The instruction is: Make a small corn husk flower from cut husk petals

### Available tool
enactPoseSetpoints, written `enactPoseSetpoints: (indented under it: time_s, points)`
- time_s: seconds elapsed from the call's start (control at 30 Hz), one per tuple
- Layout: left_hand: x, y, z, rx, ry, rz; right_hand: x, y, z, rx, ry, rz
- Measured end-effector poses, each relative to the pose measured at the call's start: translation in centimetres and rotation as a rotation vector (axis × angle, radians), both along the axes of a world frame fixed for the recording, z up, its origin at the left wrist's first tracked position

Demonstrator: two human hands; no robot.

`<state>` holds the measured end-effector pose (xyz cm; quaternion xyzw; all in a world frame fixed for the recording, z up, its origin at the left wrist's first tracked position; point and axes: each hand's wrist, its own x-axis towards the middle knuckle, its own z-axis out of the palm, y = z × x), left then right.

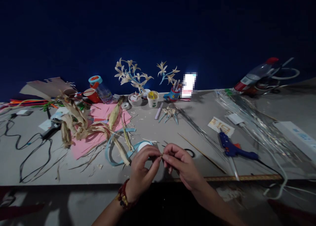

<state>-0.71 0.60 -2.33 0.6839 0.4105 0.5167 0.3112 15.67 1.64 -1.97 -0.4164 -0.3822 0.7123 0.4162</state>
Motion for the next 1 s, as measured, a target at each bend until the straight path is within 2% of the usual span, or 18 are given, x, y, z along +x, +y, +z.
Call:
enactPoseSetpoints:
  time_s: [0.23,0.4,0.47,0.7,0.83,0.9,1.0]
  points:
    - [-0.2,0.0,-0.1,0.069,0.080,-0.013,0.2,0.1,0.3,-0.058,0.043,0.044]
    - [-0.1,0.0,0.2,-0.029,0.032,-0.009,0.5,0.0,0.3,0.060,-0.038,0.025]
    - [0.1,0.0,0.4,-0.083,0.006,-0.014,0.6,-0.2,0.4,0.173,-0.128,-0.004]
    - [0.5,0.0,-0.1,-0.309,-0.137,-0.047,1.0,-0.8,0.9,0.735,-0.566,-0.156]
    - [0.6,0.0,-0.3,-0.448,-0.257,-0.073,1.4,-0.6,0.9,1.040,-0.665,-0.143]
    - [0.7,0.0,-0.1,-0.483,-0.302,-0.075,1.6,-0.5,0.9,1.136,-0.700,-0.115]
    - [0.8,0.1,0.1,-0.528,-0.360,-0.080,1.6,-0.3,0.9,1.175,-0.761,-0.121]
